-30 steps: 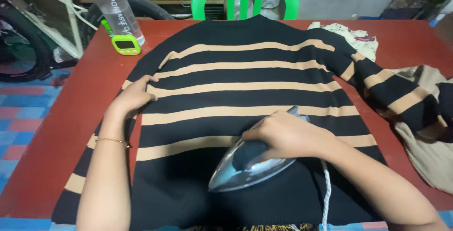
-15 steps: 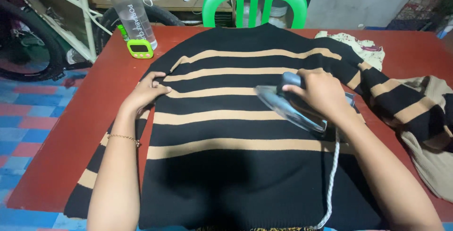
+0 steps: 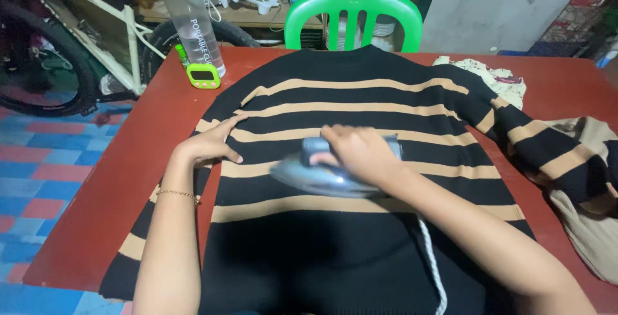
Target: Ironing a striped sweater on a table using a steam iron
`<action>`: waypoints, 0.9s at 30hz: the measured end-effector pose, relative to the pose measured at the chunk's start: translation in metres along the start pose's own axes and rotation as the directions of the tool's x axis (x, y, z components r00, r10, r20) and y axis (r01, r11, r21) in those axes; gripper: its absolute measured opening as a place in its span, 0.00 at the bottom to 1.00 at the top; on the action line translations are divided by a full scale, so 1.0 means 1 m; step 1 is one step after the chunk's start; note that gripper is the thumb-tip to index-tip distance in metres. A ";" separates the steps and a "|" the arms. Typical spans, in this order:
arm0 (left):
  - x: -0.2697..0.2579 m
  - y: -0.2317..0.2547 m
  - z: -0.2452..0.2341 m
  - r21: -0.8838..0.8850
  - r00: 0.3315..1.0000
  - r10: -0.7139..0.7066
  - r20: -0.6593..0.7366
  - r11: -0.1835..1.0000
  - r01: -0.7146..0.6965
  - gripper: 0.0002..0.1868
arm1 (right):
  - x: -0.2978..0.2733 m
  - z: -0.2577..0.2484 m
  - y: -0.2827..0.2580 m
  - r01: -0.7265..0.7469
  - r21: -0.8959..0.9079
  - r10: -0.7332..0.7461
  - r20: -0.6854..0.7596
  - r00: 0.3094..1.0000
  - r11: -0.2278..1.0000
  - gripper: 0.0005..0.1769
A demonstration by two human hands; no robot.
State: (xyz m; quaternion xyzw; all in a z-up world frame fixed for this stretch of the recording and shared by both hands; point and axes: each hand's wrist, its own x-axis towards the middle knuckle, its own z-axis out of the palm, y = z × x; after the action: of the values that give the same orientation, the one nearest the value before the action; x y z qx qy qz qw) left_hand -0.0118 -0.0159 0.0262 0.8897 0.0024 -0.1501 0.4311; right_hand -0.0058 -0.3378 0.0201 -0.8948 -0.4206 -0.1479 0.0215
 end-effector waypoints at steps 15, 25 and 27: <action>0.070 -0.082 -0.005 0.020 1.000 0.007 -0.019 1.000 -0.007 0.45 | 0.024 -0.037 0.001 -0.114 0.120 0.085 0.224 0.971 0.986 0.38; 0.048 -0.061 -0.005 0.145 0.996 -0.006 -0.091 0.989 0.020 0.40 | 0.063 -0.002 0.001 -0.230 0.013 0.228 0.092 0.969 0.973 0.36; 0.042 -0.056 -0.005 0.187 0.993 -0.021 -0.120 0.981 0.044 0.34 | 0.057 -0.010 -0.012 -0.153 0.097 0.135 0.166 0.977 0.983 0.36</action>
State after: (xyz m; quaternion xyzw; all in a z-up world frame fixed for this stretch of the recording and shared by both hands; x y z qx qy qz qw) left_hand 0.0222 0.0175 -0.0253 0.9338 0.0279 -0.1042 0.3413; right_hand 0.0167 -0.2893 0.0449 -0.9293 -0.3626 -0.0511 0.0477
